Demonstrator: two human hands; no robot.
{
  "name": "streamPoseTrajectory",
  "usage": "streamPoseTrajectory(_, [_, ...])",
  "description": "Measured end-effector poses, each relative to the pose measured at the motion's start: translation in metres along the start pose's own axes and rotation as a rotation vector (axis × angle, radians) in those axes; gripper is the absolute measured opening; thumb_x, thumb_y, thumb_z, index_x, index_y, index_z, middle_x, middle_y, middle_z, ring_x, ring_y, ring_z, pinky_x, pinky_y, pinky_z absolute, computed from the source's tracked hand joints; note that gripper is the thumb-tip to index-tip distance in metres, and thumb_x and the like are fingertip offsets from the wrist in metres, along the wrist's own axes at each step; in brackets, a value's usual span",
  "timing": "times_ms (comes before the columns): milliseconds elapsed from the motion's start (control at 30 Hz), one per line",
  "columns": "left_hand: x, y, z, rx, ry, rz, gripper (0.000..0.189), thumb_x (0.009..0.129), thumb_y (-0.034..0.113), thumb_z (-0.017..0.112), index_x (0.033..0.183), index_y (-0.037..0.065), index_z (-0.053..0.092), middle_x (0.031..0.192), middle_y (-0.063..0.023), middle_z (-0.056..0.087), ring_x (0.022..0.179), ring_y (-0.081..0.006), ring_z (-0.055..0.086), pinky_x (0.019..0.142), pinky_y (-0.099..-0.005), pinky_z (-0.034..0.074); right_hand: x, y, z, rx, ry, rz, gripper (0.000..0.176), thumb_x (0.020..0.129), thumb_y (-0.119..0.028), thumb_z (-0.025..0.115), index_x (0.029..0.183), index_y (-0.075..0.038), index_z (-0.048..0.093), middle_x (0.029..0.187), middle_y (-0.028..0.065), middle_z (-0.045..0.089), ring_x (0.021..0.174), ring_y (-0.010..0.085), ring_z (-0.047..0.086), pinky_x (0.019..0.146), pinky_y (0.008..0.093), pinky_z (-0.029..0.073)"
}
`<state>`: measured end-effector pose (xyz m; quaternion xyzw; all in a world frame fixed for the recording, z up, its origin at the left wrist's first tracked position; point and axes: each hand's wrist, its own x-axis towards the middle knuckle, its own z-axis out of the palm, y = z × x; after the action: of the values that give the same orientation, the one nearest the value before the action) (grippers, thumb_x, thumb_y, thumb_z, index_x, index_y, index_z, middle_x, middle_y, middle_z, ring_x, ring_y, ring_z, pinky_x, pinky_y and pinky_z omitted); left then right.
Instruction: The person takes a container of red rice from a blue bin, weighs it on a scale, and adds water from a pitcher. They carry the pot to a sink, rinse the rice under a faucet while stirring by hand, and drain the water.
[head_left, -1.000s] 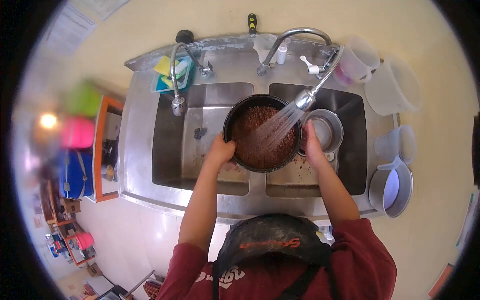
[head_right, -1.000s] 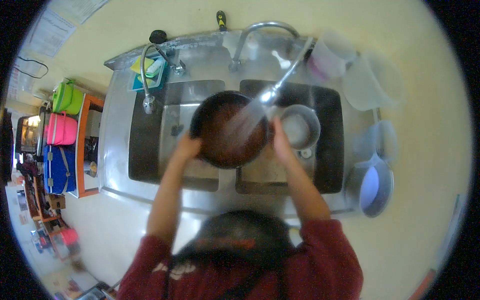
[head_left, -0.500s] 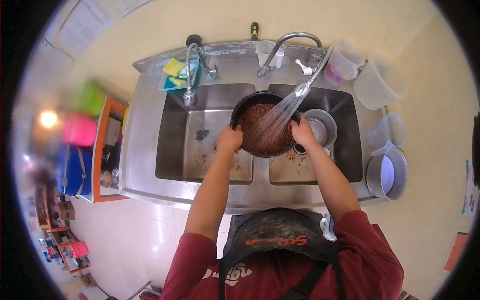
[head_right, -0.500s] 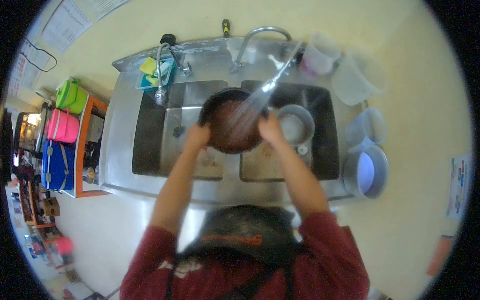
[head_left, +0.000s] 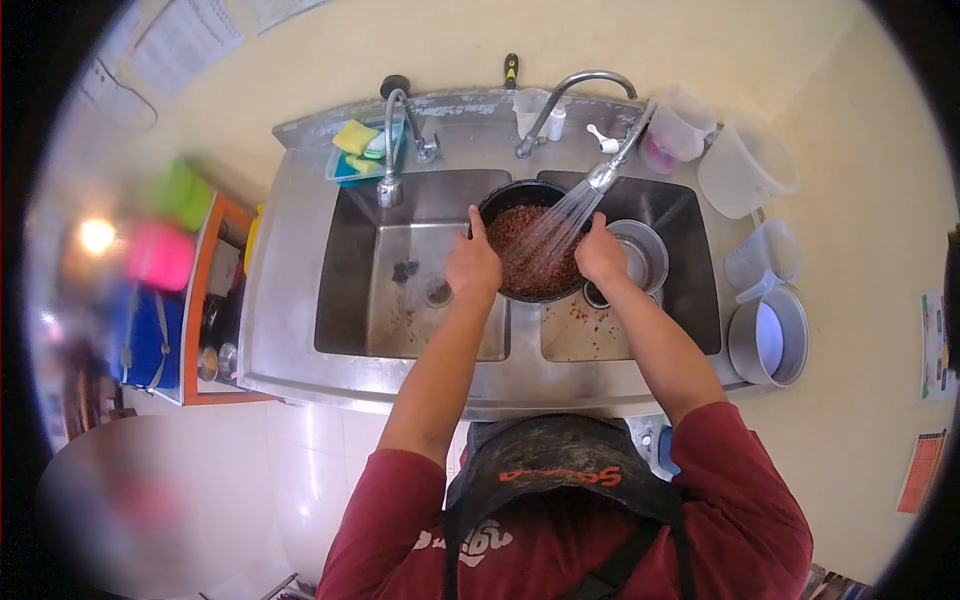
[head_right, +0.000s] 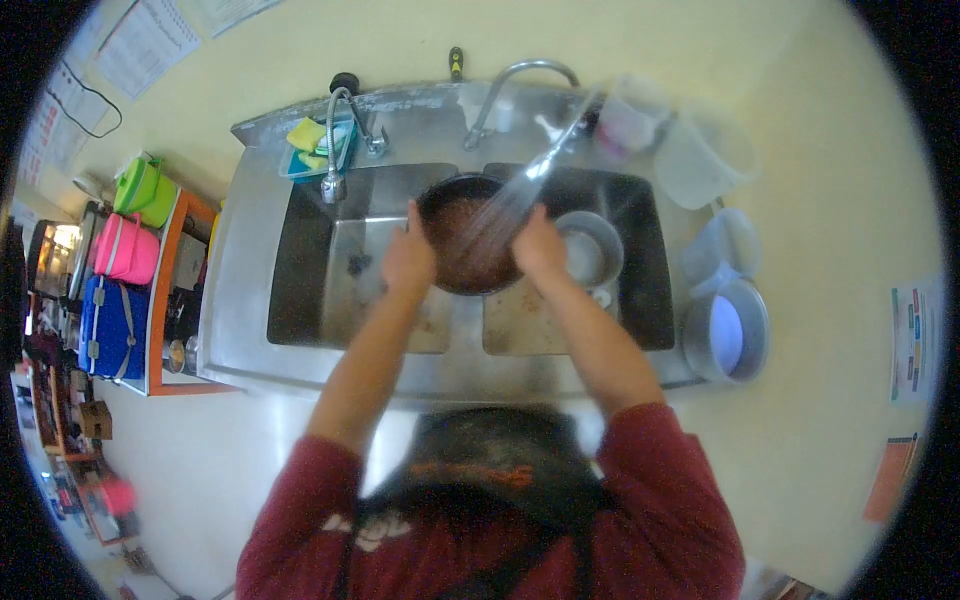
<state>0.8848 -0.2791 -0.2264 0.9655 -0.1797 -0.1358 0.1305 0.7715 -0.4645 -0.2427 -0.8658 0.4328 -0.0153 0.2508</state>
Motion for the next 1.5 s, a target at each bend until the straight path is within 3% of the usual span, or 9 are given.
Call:
streamPoseTrajectory(667, [0.009,-0.001,0.010,0.105,0.073,0.004,0.074,0.095,0.017,0.050,0.159,0.018,0.013,0.117,-0.0202,0.056,0.096,-0.0330,0.067,0.080,-0.0419,0.056,-0.005,-0.022,-0.012,-0.074,-0.075,0.087,0.051,0.088,-0.010,0.053,0.136,-0.006,0.037,0.124,0.0290,0.059,0.116,0.0431,0.059,0.096,0.0505,0.047])
streamPoseTrajectory(833, [0.017,-0.007,0.026,0.217,0.119,0.067,0.077,0.094,0.018,0.052,0.159,0.016,0.010,0.116,-0.0210,0.058,0.096,-0.0344,0.067,0.081,-0.0436,0.056,0.004,-0.008,0.000,-0.039,-0.049,0.090,0.048,0.090,-0.016,0.048,0.137,-0.009,0.040,0.125,0.0293,0.060,0.118,0.0424,0.059,0.097,0.0515,0.046])
streamPoseTrajectory(900, [0.013,-0.003,0.027,-0.015,0.144,0.032,0.078,0.093,0.019,0.053,0.158,0.012,0.009,0.114,-0.0218,0.059,0.094,-0.0348,0.067,0.080,-0.0439,0.056,-0.010,-0.009,-0.014,-0.032,-0.031,-0.013,0.056,0.091,-0.023,0.045,0.145,-0.013,0.037,0.128,0.0254,0.060,0.120,0.0412,0.058,0.100,0.0506,0.044])
streamPoseTrajectory(933, [0.004,0.000,0.012,-0.005,0.071,0.027,0.079,0.092,0.019,0.055,0.157,0.010,0.011,0.113,-0.0216,0.060,0.091,-0.0327,0.067,0.077,-0.0438,0.056,-0.012,-0.019,-0.020,-0.057,-0.077,0.065,0.059,0.091,-0.024,0.046,0.148,-0.014,0.034,0.130,0.0256,0.059,0.123,0.0394,0.057,0.102,0.0495,0.043])
streamPoseTrajectory(967, [0.006,-0.002,0.025,-0.026,0.192,0.022,0.079,0.092,0.018,0.055,0.158,0.013,0.012,0.112,-0.0206,0.060,0.091,-0.0313,0.067,0.075,-0.0439,0.056,-0.016,-0.023,-0.023,-0.122,-0.105,0.078,0.060,0.092,-0.023,0.048,0.149,-0.012,0.033,0.133,0.0258,0.057,0.125,0.0389,0.055,0.103,0.0481,0.043])
streamPoseTrajectory(1000, [0.010,-0.002,0.027,-0.007,0.140,-0.035,0.077,0.092,0.018,0.055,0.158,0.017,0.014,0.111,-0.0189,0.060,0.091,-0.0305,0.067,0.074,-0.0440,0.056,-0.012,-0.021,-0.021,-0.118,-0.153,0.074,0.062,0.092,-0.024,0.049,0.149,-0.009,0.031,0.137,0.0257,0.054,0.126,0.0402,0.054,0.105,0.0466,0.042])
streamPoseTrajectory(1067, [0.002,-0.007,0.020,0.009,0.139,-0.045,0.072,0.094,0.018,0.051,0.158,0.020,0.017,0.111,-0.0176,0.058,0.090,-0.0304,0.067,0.073,-0.0445,0.056,0.006,0.005,0.004,0.032,-0.047,-0.187,0.066,0.092,-0.034,0.054,0.147,-0.006,0.032,0.138,0.0254,0.053,0.126,0.0410,0.053,0.103,0.0471,0.042])
streamPoseTrajectory(1333, [-0.001,-0.014,0.015,-0.124,0.063,-0.065,0.072,0.095,0.013,0.048,0.158,0.027,0.017,0.114,-0.0190,0.056,0.090,-0.0320,0.067,0.072,-0.0421,0.057,0.004,-0.013,-0.003,-0.262,-0.152,-0.030,0.080,0.088,-0.020,0.062,0.152,0.000,0.017,0.133,0.0326,0.052,0.120,0.0430,0.056,0.101,0.0442,0.046])
streamPoseTrajectory(1500, [0.002,-0.012,0.016,-0.139,0.066,-0.066,0.073,0.094,0.012,0.048,0.158,0.028,0.016,0.117,-0.0193,0.055,0.091,-0.0329,0.067,0.073,-0.0417,0.058,0.019,0.003,0.010,-0.188,-0.139,-0.055,0.081,0.087,-0.016,0.061,0.152,0.001,0.015,0.134,0.0330,0.050,0.121,0.0430,0.055,0.102,0.0442,0.046])
